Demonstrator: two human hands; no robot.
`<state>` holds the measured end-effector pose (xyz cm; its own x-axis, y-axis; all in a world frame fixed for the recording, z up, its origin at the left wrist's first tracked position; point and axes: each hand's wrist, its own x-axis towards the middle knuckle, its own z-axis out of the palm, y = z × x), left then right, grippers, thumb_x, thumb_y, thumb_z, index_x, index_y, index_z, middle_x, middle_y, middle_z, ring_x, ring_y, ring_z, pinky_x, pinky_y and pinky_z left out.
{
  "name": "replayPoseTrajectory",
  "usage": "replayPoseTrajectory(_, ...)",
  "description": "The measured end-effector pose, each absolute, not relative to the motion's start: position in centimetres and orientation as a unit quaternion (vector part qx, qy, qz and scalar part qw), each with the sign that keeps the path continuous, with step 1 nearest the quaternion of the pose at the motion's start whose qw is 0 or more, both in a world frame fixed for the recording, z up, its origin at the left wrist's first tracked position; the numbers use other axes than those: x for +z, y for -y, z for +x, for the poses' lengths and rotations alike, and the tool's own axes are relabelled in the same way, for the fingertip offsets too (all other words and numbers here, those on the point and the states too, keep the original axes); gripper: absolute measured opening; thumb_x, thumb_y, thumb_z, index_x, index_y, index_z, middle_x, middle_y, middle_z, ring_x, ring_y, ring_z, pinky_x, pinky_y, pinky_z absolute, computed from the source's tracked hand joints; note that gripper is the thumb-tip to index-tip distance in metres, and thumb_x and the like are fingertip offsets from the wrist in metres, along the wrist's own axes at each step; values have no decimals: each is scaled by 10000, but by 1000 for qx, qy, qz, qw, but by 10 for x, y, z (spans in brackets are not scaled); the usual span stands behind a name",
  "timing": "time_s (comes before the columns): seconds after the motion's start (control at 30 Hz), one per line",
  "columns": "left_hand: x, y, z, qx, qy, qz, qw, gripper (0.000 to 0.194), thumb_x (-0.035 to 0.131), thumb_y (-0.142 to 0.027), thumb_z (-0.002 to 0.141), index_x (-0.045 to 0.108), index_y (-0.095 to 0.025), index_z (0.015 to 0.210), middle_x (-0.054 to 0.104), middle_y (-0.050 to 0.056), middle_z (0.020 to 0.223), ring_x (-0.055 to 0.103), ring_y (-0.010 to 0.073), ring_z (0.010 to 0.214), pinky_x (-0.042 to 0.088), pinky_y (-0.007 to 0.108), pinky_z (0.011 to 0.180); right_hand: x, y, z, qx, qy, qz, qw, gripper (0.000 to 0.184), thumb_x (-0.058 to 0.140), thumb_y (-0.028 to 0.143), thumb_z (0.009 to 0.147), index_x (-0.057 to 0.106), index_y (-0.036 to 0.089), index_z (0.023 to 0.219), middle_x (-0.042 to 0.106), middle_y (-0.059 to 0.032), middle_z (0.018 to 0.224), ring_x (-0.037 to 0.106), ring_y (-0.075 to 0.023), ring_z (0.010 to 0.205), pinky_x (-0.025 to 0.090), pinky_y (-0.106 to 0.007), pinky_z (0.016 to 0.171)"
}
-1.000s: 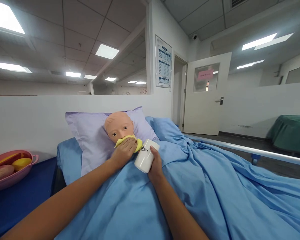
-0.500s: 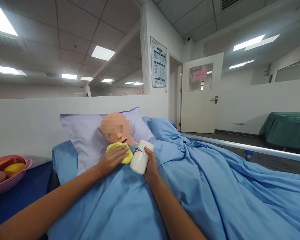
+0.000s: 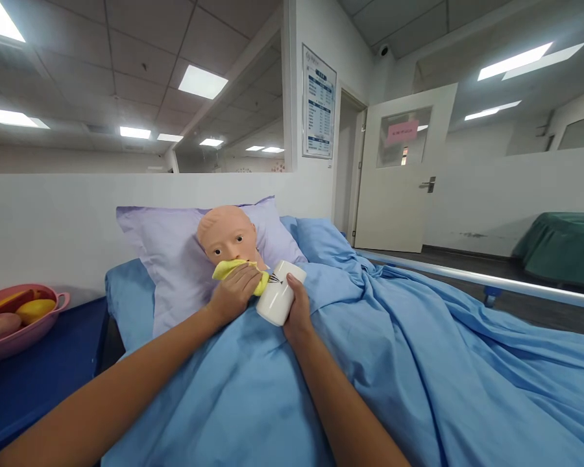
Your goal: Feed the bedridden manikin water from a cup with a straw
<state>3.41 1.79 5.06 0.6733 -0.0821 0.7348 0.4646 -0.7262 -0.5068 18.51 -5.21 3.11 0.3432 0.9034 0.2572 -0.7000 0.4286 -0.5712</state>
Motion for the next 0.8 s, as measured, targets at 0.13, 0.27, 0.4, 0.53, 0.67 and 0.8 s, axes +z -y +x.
replayPoseTrajectory(0.13,25,-14,22,-413,123,-843,322,285,416,-123,999,634,-110,1183,743,148,1091,697,230,1096,568,459,1037,37,59,183,518,277,-223,778,390,771,503,657,701,184,870,751,-66,772,731,-301,846,625,-408,732)
replayPoseTrajectory(0.27,28,-8,5,-394,97,-853,328,273,449,-126,1000,623,-112,1210,742,140,1116,697,227,1119,568,448,1051,36,60,183,520,293,-225,770,399,782,500,664,715,160,863,752,-81,761,725,-290,791,610,-384,687)
replayPoseTrajectory(0.4,62,-7,10,-392,58,-850,346,311,447,-108,1000,605,-153,1264,708,132,1259,602,246,1309,505,484,1138,32,55,183,514,297,-223,773,381,778,482,699,709,176,914,747,-58,780,694,-246,708,586,-350,628)
replayPoseTrajectory(0.53,83,-17,29,-386,82,-848,352,309,415,-122,1015,619,-152,1245,704,139,1269,598,249,1316,491,511,1147,32,52,181,498,313,-218,779,383,751,475,732,677,199,987,742,-54,843,695,-247,749,593,-355,658)
replayPoseTrajectory(0.67,67,-21,33,-384,106,-841,365,303,417,-131,1014,613,-113,1244,722,154,1227,657,249,1229,531,475,1102,35,57,179,489,329,-223,777,337,728,467,751,663,209,957,743,-57,831,704,-263,794,597,-358,671)
replayPoseTrajectory(0.8,40,-11,18,-428,114,-821,360,356,394,-83,983,574,-92,1290,725,167,1199,665,260,1204,562,454,1056,34,62,178,482,361,-241,761,382,773,452,701,665,199,967,739,-42,768,682,-225,659,554,-311,555)
